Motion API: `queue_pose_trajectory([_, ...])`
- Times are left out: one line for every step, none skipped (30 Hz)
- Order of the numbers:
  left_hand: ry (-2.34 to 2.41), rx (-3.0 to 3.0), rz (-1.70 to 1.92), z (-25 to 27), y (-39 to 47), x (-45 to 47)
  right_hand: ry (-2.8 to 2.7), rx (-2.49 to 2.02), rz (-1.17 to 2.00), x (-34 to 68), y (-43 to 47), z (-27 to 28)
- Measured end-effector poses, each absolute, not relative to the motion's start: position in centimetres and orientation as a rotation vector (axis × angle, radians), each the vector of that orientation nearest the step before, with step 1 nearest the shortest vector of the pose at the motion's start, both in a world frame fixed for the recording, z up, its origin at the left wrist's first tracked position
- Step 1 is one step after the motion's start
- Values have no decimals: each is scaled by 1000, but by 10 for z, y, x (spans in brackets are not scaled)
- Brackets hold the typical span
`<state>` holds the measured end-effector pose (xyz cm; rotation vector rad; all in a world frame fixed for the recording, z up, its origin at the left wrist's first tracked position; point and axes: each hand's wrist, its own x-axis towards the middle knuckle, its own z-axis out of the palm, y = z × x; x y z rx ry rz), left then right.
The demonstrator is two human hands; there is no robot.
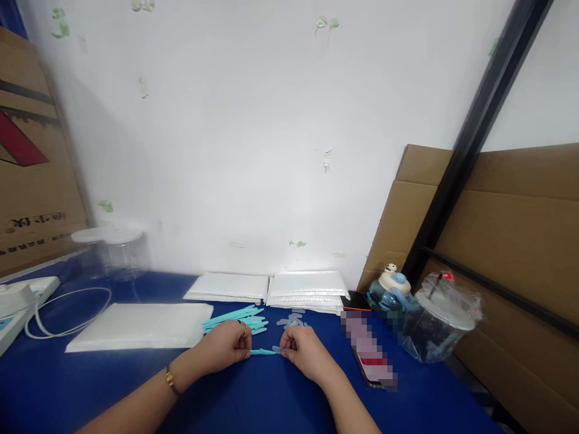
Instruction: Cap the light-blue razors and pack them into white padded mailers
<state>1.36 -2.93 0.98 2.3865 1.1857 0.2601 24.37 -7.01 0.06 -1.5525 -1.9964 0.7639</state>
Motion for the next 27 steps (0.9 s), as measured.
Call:
queue_pose_trajectory([1185,2386,263,10,-29,14,-1999,-1553,765,243,-70,1])
queue_pose_trajectory([1183,2387,267,9,-29,14,-1999,-1554,770,243,-71,2])
queue_pose_trajectory([1182,2390,271,9,-29,14,-1998,-1554,777,243,-71,2])
queue_pose_trajectory([1182,2392,271,8,-28,14,-1994,-1554,787,243,-71,2])
queue_pose_trajectory([1180,2395,271,8,-28,14,-1990,-1551,797,244,-71,2])
queue_pose_trajectory([1181,2398,269,8,-28,14,-1987,-1548,808,244,-71,2])
queue_pose_trajectory([1183,2400,265,8,-27,13,-1985,-1545,817,245,-71,2])
queue_pose_trajectory([1185,2401,262,8,-27,13,-1984,-1541,825,245,-71,2])
queue_pose_trajectory([1186,2404,262,8,-27,13,-1983,-1540,830,245,-71,2])
queue_pose_trajectory([1184,2407,267,9,-27,12,-1982,-1540,833,244,-72,2])
queue_pose_trajectory([1178,2409,269,9,-27,12,-1979,-1540,834,243,-72,3])
queue_pose_trajectory([1168,2408,273,10,-28,13,-1977,-1537,836,242,-72,3])
queue_pose_trajectory([1153,2405,280,10,-29,13,-1976,-1530,838,240,-72,3])
queue_pose_trajectory([1139,2401,287,10,-30,14,-1977,-1521,843,238,-72,3])
queue_pose_trajectory([1127,2397,292,10,-31,15,-1980,-1508,849,237,-72,2])
queue_pose_trajectory([1116,2397,295,10,-32,17,-1985,-1492,856,235,-73,1])
queue_pose_trajectory([1108,2401,299,10,-33,18,-1988,-1477,866,234,-73,-1])
queue_pose_trajectory([1102,2407,299,9,-34,19,-1994,-1463,881,234,-73,-2])
queue_pose_trajectory([1092,2413,291,9,-35,20,-1999,-1452,899,233,-73,-3])
queue_pose_trajectory([1077,2412,275,9,-35,20,-2006,-1443,920,234,-73,-4])
queue_pose_trajectory([1067,2407,254,9,-35,20,-2012,-1441,936,235,-74,-4])
queue_pose_trajectory([1069,2404,240,9,-34,18,-2016,-1447,936,238,-73,-3])
queue_pose_trajectory([1084,2411,237,11,-32,16,-2022,-1454,911,241,-73,-1])
queue_pose_trajectory([1114,2432,248,12,-30,14,-2018,-1463,857,246,-73,2])
queue_pose_trajectory([1158,2468,277,14,-27,11,-2005,-1477,781,252,-72,5])
queue_pose_trajectory([1208,2512,311,15,-25,8,-1987,-1493,693,258,-71,8])
queue_pose_trajectory([1253,2556,338,17,-22,5,-1963,-1517,607,265,-69,10])
